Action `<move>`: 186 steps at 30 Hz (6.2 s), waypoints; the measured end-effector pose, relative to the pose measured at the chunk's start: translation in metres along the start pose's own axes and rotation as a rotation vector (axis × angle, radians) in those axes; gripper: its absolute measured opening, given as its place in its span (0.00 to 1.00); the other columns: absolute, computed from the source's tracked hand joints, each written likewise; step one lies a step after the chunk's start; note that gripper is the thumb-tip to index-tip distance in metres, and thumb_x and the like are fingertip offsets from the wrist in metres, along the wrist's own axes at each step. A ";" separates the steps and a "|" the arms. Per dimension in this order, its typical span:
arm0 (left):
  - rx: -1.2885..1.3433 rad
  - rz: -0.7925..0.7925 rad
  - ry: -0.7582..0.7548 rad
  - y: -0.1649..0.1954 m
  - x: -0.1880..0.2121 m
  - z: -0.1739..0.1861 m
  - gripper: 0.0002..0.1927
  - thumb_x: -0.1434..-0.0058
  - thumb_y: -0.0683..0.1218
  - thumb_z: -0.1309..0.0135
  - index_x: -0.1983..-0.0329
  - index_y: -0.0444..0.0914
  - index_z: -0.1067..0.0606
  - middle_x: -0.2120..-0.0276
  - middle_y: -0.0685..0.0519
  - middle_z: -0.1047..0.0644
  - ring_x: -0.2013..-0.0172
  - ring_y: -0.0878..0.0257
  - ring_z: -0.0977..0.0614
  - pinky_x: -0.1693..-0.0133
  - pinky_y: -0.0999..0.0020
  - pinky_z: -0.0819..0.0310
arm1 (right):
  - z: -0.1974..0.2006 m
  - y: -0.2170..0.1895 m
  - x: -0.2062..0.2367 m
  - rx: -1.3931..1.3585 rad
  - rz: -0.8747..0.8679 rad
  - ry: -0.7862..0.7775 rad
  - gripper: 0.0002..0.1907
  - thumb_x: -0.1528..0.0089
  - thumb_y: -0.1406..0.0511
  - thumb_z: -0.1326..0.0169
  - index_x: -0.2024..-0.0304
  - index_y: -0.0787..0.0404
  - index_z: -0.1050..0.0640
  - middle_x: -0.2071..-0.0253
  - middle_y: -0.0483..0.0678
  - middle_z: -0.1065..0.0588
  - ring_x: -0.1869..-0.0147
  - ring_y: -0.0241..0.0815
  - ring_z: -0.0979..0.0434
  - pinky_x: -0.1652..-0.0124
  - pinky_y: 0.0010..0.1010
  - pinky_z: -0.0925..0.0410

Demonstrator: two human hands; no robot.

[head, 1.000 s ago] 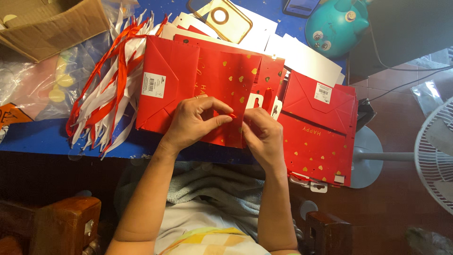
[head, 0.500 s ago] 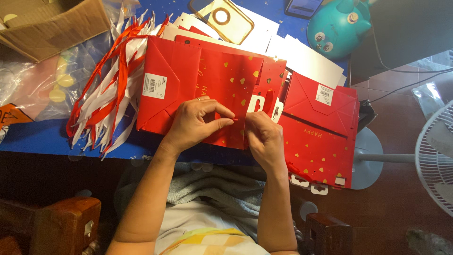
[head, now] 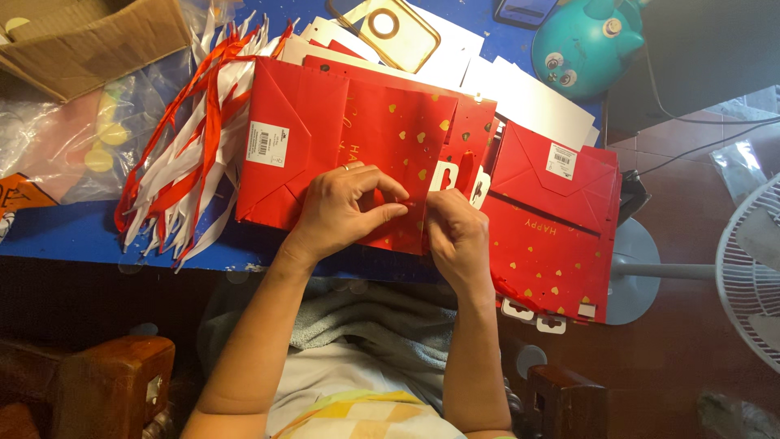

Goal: The person ties red ribbons through the handles of red Valentine's Day gift bags. They thread the ribbon through the handle, pull it taut, and tie a knot to secure it. The person repeats this process for multiple bags.

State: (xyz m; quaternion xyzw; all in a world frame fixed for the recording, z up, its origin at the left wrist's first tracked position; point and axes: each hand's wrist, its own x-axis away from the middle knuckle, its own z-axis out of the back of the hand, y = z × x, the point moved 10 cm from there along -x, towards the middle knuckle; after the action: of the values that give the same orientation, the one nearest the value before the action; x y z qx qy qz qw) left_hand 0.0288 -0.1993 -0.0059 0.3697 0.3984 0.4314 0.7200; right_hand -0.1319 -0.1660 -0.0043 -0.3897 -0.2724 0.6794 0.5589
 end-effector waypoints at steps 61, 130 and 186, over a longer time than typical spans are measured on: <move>0.173 0.124 -0.002 -0.007 0.000 -0.002 0.09 0.47 0.51 0.31 0.67 0.44 0.17 0.71 0.60 0.16 0.67 0.71 0.19 0.62 0.73 0.25 | 0.001 -0.030 -0.003 0.083 0.014 -0.068 0.08 0.40 0.77 0.47 0.59 0.67 0.23 0.61 0.50 0.24 0.62 0.43 0.21 0.61 0.30 0.29; -0.650 0.220 0.106 -0.018 0.029 0.035 0.55 0.47 0.64 0.32 0.27 0.32 0.44 0.28 0.31 0.51 0.26 0.36 0.54 0.30 0.33 0.62 | -0.036 -0.043 -0.029 0.205 0.159 0.086 0.05 0.34 0.71 0.41 0.56 0.61 0.17 0.52 0.48 0.23 0.45 0.49 0.24 0.46 0.37 0.31; -0.378 0.189 0.084 -0.066 0.030 0.014 0.47 0.43 0.50 0.32 0.21 0.49 0.38 0.23 0.31 0.62 0.24 0.33 0.68 0.32 0.19 0.70 | -0.067 -0.022 -0.024 0.031 0.246 0.156 0.04 0.31 0.70 0.37 0.57 0.62 0.21 0.53 0.48 0.28 0.48 0.43 0.26 0.48 0.32 0.32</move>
State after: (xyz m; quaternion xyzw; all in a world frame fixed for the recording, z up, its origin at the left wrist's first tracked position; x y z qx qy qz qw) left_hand 0.0722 -0.1978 -0.0651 0.2452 0.3038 0.5791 0.7157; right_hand -0.0620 -0.1884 -0.0182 -0.4631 -0.1679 0.7146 0.4967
